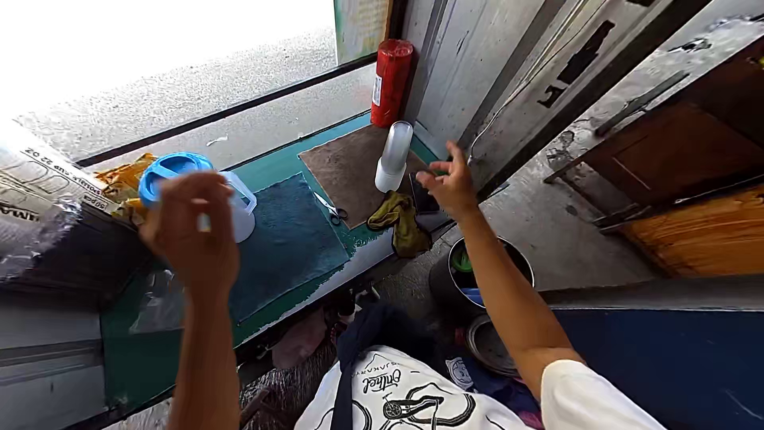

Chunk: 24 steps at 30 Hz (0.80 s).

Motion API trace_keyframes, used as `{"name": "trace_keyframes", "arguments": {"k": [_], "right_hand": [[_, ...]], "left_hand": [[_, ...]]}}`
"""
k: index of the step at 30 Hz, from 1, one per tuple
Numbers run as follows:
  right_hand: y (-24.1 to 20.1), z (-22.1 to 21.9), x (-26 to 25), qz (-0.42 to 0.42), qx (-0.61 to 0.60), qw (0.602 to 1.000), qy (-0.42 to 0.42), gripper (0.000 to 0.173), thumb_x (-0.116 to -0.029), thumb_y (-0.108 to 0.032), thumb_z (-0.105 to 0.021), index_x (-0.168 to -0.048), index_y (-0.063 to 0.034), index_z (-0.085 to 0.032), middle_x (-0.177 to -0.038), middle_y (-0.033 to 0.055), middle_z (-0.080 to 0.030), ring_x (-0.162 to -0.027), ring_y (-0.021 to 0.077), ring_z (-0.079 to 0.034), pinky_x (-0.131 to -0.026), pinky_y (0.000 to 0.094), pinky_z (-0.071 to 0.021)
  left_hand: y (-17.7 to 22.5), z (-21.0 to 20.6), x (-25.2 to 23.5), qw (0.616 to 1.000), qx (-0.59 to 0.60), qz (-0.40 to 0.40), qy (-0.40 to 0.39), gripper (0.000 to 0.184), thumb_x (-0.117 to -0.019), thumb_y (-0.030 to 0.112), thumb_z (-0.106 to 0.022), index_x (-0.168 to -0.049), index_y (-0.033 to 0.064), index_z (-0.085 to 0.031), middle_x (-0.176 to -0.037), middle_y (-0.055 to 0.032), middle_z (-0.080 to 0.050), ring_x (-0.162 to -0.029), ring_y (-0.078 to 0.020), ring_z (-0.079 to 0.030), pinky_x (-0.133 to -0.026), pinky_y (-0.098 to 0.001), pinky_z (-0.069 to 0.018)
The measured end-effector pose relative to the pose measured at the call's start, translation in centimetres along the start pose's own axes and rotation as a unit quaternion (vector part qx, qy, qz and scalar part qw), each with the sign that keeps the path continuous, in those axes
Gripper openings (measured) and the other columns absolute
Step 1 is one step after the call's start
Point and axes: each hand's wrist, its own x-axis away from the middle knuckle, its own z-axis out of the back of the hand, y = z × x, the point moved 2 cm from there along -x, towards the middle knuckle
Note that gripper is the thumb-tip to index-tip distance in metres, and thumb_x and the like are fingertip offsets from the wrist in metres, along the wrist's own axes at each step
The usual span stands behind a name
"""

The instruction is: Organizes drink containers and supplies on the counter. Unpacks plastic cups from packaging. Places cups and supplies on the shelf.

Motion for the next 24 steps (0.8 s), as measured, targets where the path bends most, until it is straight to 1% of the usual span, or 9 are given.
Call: {"name": "trace_keyframes", "arguments": {"k": [2,4,7,10,13,15,18,22,24], "right_hand": [[5.8,-3.6,-0.5,-0.082,0.076,0.993,-0.028,0.102,-0.0867,-0.032,-0.084,-0.162,-0.0058,-0.021,-0.138,0.0298,-0.056,-0.097,0.0369,-0.072,-0.083,0.053,-0.0615],[7.1,-5.2,-2.4,-0.079,0.139,0.987,-0.026,0.108,-0.0822,-0.035,-0.087,-0.163,-0.007,-0.021,-0.146,0.0315,-0.048,-0.108,0.0407,-0.067,-0.091,0.0559,-0.0572],[4.3,-6.0,-7.5,0.002,0.22,0.975,0.01,0.109,-0.0789,-0.043,-0.087,-0.164,-0.011,-0.025,-0.157,0.0318,-0.034,-0.128,0.0492,-0.054,-0.097,0.0621,-0.0519],[2.5,-6.9,-12.9,0.056,0.28,0.958,-0.033,0.104,-0.0786,-0.046,-0.085,-0.162,-0.0149,-0.032,-0.16,0.033,-0.028,-0.131,0.0557,-0.048,-0.096,0.068,-0.0492],[3.1,-8.0,-16.0,0.044,0.313,0.941,-0.121,0.084,-0.083,-0.039,-0.084,-0.153,-0.0141,-0.045,-0.138,0.0362,-0.051,-0.115,0.0558,-0.059,-0.087,0.0709,-0.0504],[3.1,-8.3,-16.9,0.048,0.314,0.937,-0.143,0.078,-0.0836,-0.034,-0.084,-0.148,-0.0101,-0.048,-0.128,0.0372,-0.056,-0.112,0.0564,-0.059,-0.088,0.0712,-0.0489],[2.3,-8.6,-17.9,0.07,0.312,0.937,-0.14,0.075,-0.0814,-0.031,-0.085,-0.143,-0.0052,-0.052,-0.121,0.0359,-0.059,-0.11,0.0548,-0.06,-0.088,0.0702,-0.0484],[-1.8,-10.9,-18.3,0.119,0.291,0.942,-0.12,0.076,-0.0804,-0.035,-0.084,-0.143,-0.0045,-0.053,-0.121,0.0344,-0.061,-0.111,0.0529,-0.061,-0.091,0.0683,-0.0474],[-5.4,-12.9,-18.3,0.156,0.263,0.945,-0.113,0.075,-0.0805,-0.037,-0.083,-0.142,-0.0049,-0.054,-0.121,0.0328,-0.062,-0.112,0.051,-0.062,-0.093,0.066,-0.0481]], "left_hand": [[-10.3,-6.5,10.1,0.971,-0.078,0.167,-0.155,0.05,-0.1016,0.034,-0.063,-0.14,0.0019,-0.058,-0.147,-0.02,-0.054,-0.134,-0.0309,-0.056,-0.108,-0.0501,-0.0495],[-16.1,-11.1,18.4,0.916,-0.155,0.25,-0.271,0.072,-0.0939,0.05,-0.069,-0.152,0.0116,-0.051,-0.164,-0.0251,-0.03,-0.152,-0.0474,-0.025,-0.119,-0.0703,-0.0238],[-17.3,-14.9,24.8,0.845,-0.286,0.29,-0.346,0.093,-0.088,0.085,-0.038,-0.164,0.0319,-0.028,-0.171,-0.0228,-0.008,-0.155,-0.0514,-0.002,-0.115,-0.0794,-0.0038],[-16.5,-16.2,25.1,0.837,-0.327,0.29,-0.33,0.099,-0.0807,0.095,-0.026,-0.163,0.0396,-0.026,-0.171,-0.0234,-0.007,-0.155,-0.0518,-0.003,-0.114,-0.0793,-0.0041],[-15.7,-16.7,24.8,0.83,-0.328,0.311,-0.328,0.1,-0.0782,0.097,-0.027,-0.162,0.0421,-0.027,-0.171,-0.0233,-0.007,-0.155,-0.0511,-0.004,-0.116,-0.0777,-0.0033],[-15.0,-17.1,24.3,0.841,-0.314,0.314,-0.31,0.096,-0.0816,0.094,-0.031,-0.161,0.0411,-0.031,-0.17,-0.0242,-0.008,-0.155,-0.0505,-0.004,-0.117,-0.0767,-0.0026],[-14.5,-19.1,22.8,0.88,-0.297,0.249,-0.274,0.086,-0.0915,0.082,-0.037,-0.161,0.0319,-0.036,-0.17,-0.0212,-0.017,-0.156,-0.0457,-0.011,-0.119,-0.0745,-0.0059],[-14.6,-23.1,22.8,0.846,-0.269,0.275,-0.369,0.093,-0.0904,0.085,-0.031,-0.165,0.0303,-0.025,-0.172,-0.0162,-0.009,-0.158,-0.0433,-0.003,-0.12,-0.0733,-0.0009],[-14.2,-23.0,21.8,0.85,-0.238,0.295,-0.366,0.091,-0.0912,0.085,-0.027,-0.164,0.0296,-0.029,-0.172,-0.0155,-0.011,-0.158,-0.0435,-0.005,-0.119,-0.0735,-0.0012]]}}
